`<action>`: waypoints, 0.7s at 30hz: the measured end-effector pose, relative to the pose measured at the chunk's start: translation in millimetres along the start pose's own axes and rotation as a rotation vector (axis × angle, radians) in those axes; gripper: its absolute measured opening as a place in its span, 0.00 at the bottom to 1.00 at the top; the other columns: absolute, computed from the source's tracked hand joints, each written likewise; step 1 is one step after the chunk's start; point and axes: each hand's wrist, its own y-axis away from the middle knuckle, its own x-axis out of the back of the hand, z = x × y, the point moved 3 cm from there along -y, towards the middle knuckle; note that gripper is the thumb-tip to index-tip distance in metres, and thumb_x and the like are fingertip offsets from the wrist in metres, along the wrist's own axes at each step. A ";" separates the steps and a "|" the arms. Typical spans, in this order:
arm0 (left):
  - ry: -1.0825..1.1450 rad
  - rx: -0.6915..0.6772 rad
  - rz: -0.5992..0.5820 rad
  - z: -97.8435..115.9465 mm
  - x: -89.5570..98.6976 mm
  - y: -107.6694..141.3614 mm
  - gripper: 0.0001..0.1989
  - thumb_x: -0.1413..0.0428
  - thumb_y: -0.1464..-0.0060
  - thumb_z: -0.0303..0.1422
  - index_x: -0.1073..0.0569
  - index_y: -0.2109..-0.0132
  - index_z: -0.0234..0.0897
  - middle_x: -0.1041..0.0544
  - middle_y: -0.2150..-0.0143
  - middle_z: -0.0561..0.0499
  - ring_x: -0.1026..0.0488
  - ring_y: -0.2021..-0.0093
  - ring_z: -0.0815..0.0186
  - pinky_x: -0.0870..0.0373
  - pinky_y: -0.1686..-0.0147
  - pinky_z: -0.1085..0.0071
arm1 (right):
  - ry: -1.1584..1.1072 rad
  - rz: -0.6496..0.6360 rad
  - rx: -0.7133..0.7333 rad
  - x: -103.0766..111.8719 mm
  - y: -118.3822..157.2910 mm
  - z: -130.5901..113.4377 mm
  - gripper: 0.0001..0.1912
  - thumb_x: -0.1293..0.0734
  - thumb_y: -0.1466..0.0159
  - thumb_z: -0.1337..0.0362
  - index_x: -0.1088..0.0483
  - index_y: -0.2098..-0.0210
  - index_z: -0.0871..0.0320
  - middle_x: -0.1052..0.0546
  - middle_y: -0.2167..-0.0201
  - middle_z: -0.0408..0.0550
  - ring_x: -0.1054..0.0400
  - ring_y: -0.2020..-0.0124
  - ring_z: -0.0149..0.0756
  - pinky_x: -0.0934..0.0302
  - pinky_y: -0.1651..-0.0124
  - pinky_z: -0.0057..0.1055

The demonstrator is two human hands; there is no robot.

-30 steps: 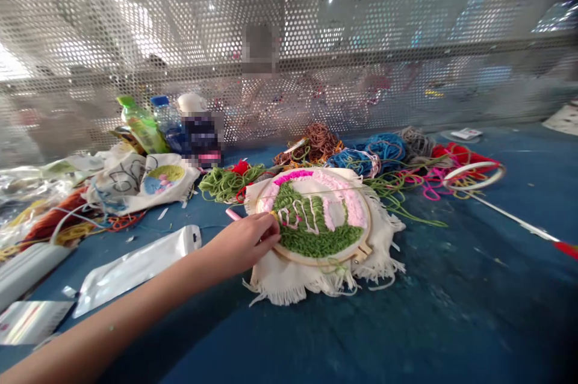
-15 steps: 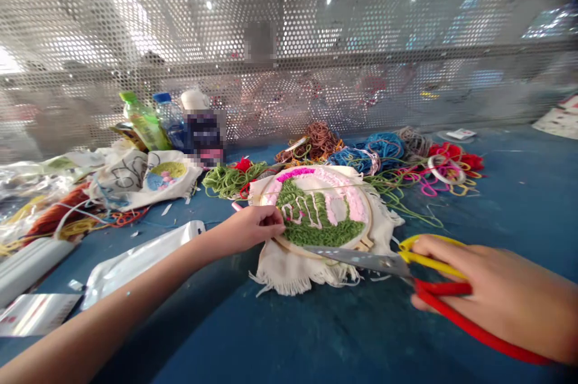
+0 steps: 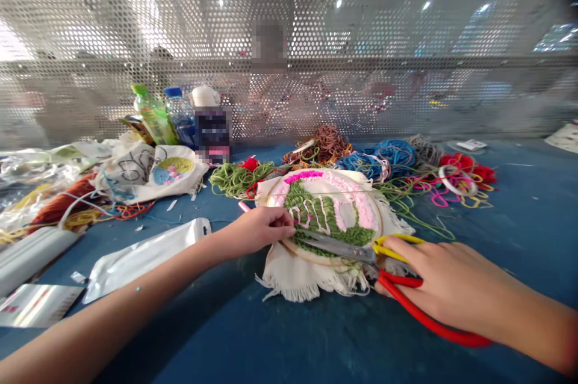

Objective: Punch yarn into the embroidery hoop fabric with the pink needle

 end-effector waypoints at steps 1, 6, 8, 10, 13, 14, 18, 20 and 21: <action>0.001 0.001 0.002 0.1 -0.1 -0.1 0.10 0.46 0.42 0.39 0.29 0.66 0.38 0.34 0.74 0.57 0.38 0.72 0.69 0.43 0.74 0.73 | -0.003 0.002 0.001 -1.1 -1.0 -0.5 0.27 0.40 0.37 0.44 0.26 0.51 0.56 0.18 0.72 0.54 0.24 0.78 0.56 0.39 0.79 0.40; 0.023 0.000 0.003 -1.5 -0.3 -0.5 0.10 0.46 0.42 0.40 0.29 0.65 0.37 0.34 0.73 0.57 0.38 0.72 0.69 0.43 0.73 0.73 | 0.018 -0.011 -0.025 -6.8 -4.2 -0.3 0.29 0.42 0.36 0.42 0.28 0.47 0.56 0.18 0.71 0.55 0.24 0.77 0.56 0.39 0.78 0.40; 0.038 -0.006 -0.007 -2.4 -0.7 -0.6 0.11 0.46 0.42 0.40 0.29 0.65 0.37 0.34 0.73 0.57 0.38 0.72 0.69 0.43 0.73 0.73 | 0.019 -0.027 -0.041 -8.7 -4.9 0.9 0.31 0.43 0.36 0.41 0.28 0.46 0.55 0.18 0.70 0.55 0.24 0.76 0.56 0.38 0.78 0.40; 0.051 -0.009 -0.017 -3.0 -1.1 -0.7 0.11 0.46 0.41 0.40 0.29 0.65 0.37 0.34 0.73 0.57 0.38 0.72 0.70 0.43 0.73 0.73 | 0.002 -0.034 -0.055 -9.6 -5.4 2.0 0.31 0.43 0.36 0.40 0.28 0.46 0.54 0.18 0.70 0.55 0.24 0.76 0.56 0.39 0.78 0.39; 0.058 -0.009 -0.026 -2.9 -1.4 -0.5 0.10 0.46 0.42 0.40 0.29 0.65 0.37 0.33 0.72 0.57 0.38 0.72 0.70 0.42 0.73 0.73 | -0.030 -0.059 -0.076 -8.6 -5.6 3.0 0.31 0.43 0.37 0.39 0.27 0.48 0.52 0.19 0.75 0.52 0.25 0.79 0.54 0.43 0.80 0.37; 0.057 -0.009 -0.028 -2.6 -1.4 -0.2 0.10 0.46 0.42 0.40 0.29 0.65 0.37 0.33 0.72 0.56 0.38 0.71 0.69 0.42 0.72 0.73 | -0.037 -0.071 -0.083 -7.8 -5.7 3.1 0.31 0.43 0.37 0.38 0.26 0.48 0.51 0.20 0.77 0.52 0.26 0.80 0.54 0.44 0.81 0.37; 0.044 -0.004 -0.041 -1.2 -1.3 1.2 0.10 0.46 0.42 0.40 0.29 0.64 0.37 0.31 0.71 0.56 0.36 0.70 0.69 0.41 0.71 0.73 | -0.035 -0.060 -0.088 -2.8 -6.7 1.9 0.29 0.40 0.40 0.38 0.23 0.53 0.49 0.20 0.78 0.51 0.27 0.82 0.53 0.47 0.82 0.35; 0.034 -0.002 -0.048 -0.5 -1.2 2.0 0.10 0.46 0.42 0.39 0.28 0.64 0.37 0.31 0.71 0.56 0.36 0.70 0.69 0.41 0.72 0.73 | -0.010 -0.039 -0.080 -0.7 -6.9 0.5 0.28 0.39 0.40 0.39 0.23 0.54 0.49 0.20 0.78 0.51 0.27 0.82 0.53 0.47 0.82 0.34; 0.029 -0.002 -0.051 -0.2 -1.2 2.4 0.10 0.46 0.42 0.39 0.28 0.64 0.37 0.31 0.71 0.56 0.36 0.70 0.69 0.41 0.71 0.73 | 0.009 -0.035 -0.074 -0.2 -6.9 -0.2 0.27 0.39 0.40 0.40 0.23 0.54 0.50 0.20 0.78 0.51 0.27 0.82 0.54 0.47 0.82 0.35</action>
